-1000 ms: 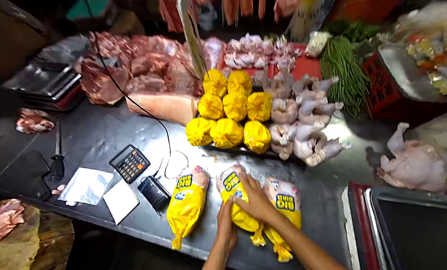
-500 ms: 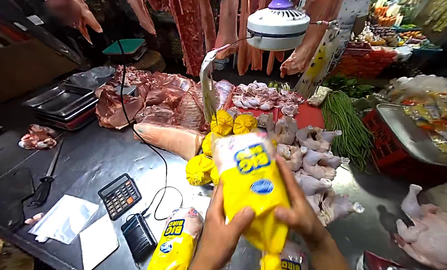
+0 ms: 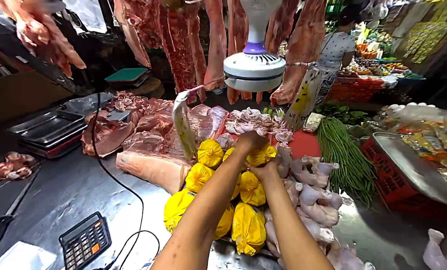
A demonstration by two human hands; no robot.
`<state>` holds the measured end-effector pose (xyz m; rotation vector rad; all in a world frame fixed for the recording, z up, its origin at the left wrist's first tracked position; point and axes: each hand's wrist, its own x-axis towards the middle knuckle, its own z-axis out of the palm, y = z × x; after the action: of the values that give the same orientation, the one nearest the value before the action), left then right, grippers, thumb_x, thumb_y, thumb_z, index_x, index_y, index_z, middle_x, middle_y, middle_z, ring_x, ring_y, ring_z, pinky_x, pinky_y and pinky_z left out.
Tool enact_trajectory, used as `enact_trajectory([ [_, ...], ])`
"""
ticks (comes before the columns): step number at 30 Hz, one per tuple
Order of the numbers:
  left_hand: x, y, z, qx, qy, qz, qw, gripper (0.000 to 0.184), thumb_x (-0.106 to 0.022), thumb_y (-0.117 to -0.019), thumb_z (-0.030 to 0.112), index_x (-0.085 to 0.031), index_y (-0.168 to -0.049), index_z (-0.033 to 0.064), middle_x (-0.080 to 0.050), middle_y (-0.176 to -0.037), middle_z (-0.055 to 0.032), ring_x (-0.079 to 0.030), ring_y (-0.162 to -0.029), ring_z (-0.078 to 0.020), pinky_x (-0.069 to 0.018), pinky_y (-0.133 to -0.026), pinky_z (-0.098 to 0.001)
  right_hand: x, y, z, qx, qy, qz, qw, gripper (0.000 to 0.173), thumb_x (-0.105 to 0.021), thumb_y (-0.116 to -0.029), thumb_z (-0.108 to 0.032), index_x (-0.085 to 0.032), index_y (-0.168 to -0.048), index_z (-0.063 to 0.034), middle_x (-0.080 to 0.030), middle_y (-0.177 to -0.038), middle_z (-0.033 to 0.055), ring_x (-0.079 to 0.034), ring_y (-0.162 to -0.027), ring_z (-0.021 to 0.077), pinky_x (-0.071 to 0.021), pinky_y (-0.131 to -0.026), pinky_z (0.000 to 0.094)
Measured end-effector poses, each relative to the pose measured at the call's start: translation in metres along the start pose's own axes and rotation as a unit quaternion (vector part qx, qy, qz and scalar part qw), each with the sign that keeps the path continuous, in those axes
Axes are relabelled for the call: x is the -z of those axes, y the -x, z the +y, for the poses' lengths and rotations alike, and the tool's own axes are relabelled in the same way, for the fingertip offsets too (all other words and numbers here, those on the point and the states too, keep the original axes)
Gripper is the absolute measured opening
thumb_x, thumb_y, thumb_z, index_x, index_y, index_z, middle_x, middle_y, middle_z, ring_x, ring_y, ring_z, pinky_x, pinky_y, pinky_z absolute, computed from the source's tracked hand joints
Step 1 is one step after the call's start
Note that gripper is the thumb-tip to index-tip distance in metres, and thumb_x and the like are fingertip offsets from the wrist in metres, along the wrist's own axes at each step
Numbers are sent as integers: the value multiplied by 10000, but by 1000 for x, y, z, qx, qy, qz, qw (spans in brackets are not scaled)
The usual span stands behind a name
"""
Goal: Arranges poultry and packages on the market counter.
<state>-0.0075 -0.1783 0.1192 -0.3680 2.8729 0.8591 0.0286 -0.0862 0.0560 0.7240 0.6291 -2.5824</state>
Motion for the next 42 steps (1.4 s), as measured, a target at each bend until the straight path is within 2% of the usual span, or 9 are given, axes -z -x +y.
enact_trajectory([
  [6,-16,-5,-29,20,103,-111,988,688,-319,-1063,579,-673,-1224,12,-674,-1182,-282,-667,-1083,-434,-511,-890,-676,24,-7,-47,-39,341,16,939,683,-356,-1038,-652,-355,-1544,-193,-474,-1494,211,-564,-1275,430,-544,-926,637],
  [11,-3,-4,-38,-15,-8,-76,997,656,-355,-1097,495,-689,-1091,-69,-675,-1131,-303,-657,-1097,-452,-483,-924,-681,-7,2,-67,124,690,-23,713,561,-393,-1103,-461,-479,-1483,-57,-583,-1360,266,-627,-1176,405,-534,-929,596],
  [15,-16,0,-73,-144,-97,28,984,228,-621,-975,145,-709,-1139,13,-700,-1136,-232,-646,-1129,-440,-486,-942,-683,-35,-10,-71,192,792,-156,559,523,-476,-1086,-422,-568,-1424,-35,-575,-1418,244,-546,-1320,395,-410,-1095,622],
  [18,-33,6,-100,-113,-201,-3,973,460,-733,-898,320,-675,-1333,180,-573,-1441,-161,-472,-1363,-448,-356,-1038,-762,-34,-84,-61,182,831,-201,485,638,-571,-1019,-493,-554,-1445,-19,-594,-1393,260,-558,-1310,420,-403,-1104,657],
  [20,-39,8,-110,-87,-214,-15,973,541,-721,-921,356,-590,-1435,251,-533,-1481,-162,-476,-1359,-462,-449,-958,-738,-31,-130,-58,133,847,-215,468,743,-556,-971,-635,-601,-1392,-23,-637,-1326,249,-609,-1238,406,-443,-1065,648],
  [24,-33,1,-133,-124,-173,57,975,491,-640,-945,63,-626,-1399,250,-616,-1345,-206,-611,-1175,-467,-543,-851,-653,-48,-148,-59,74,878,-254,399,634,-497,-1032,-554,-709,-1182,24,-701,-1165,251,-671,-1117,378,-494,-987,624],
  [29,-37,4,-141,-145,-136,116,973,437,-720,-874,27,-694,-1275,201,-635,-1289,-201,-615,-1145,-471,-556,-812,-656,-48,-133,-28,1,960,-180,213,601,-359,-1092,-472,-617,-1359,1,-585,-1395,282,-525,-1338,451,-354,-1080,724],
  [35,-26,27,-79,-323,-55,21,945,445,-714,-837,44,-714,-1268,154,-542,-1472,-151,-499,-1371,-345,-446,-1102,-546,-54,-138,-74,105,921,-164,336,347,-558,-1042,-270,-684,-1198,13,-685,-1128,259,-677,-1010,416,-524,-873,657],
  [42,-65,3,-60,-230,-142,-121,955,832,-788,-875,221,-370,-1593,262,-265,-1646,-252,-406,-1399,-542,-452,-1025,-700,-15,-114,-78,160,954,-111,226,352,-598,-1004,-251,-680,-1239,-2,-645,-1303,256,-598,-1241,448,-458,-1013,692],
])
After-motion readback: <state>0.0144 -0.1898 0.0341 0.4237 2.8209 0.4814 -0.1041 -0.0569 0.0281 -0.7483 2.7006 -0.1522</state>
